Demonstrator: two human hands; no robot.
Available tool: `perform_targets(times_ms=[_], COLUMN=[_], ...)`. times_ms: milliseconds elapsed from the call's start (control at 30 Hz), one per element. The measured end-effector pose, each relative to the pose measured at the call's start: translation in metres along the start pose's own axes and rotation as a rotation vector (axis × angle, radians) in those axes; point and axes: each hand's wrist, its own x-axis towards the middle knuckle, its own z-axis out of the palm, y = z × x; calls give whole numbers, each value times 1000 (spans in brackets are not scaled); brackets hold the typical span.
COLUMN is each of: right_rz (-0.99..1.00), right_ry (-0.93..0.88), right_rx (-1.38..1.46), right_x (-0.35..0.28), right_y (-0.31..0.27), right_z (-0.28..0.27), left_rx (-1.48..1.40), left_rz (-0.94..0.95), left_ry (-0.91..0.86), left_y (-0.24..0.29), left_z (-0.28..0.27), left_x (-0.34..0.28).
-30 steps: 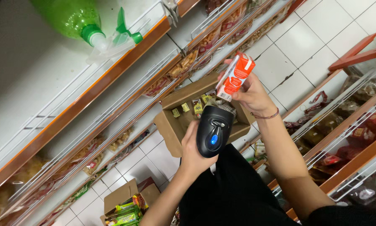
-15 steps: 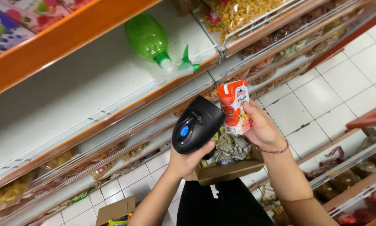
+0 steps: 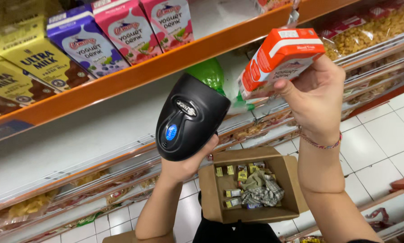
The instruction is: The person takes various small milk and yogurt cartons out of a cardboard box, wipes some with a cloth, and scans others with a handheld barcode scanner before placing them onto the shelves of a convenience store.
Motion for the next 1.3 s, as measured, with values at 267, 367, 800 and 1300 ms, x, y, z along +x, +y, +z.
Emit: perform_targets(times_ms=[267, 367, 800, 1300], right_rz=[-343, -319, -491, -459], right_ry=[91, 230, 397, 311], right_rx=[-415, -314, -527, -787], right_x=[50, 55, 72, 87], right_y=[3, 1, 31, 19], right_z=[3, 10, -13, -19], left_rx=[-18, 31, -167, -222], left_rz=[260, 395, 269, 201], left_ry=[-144, -171, -299, 12], left_y=[43, 55, 34, -7], left_z=[27, 37, 64, 70], left_x=[79, 95, 127, 139])
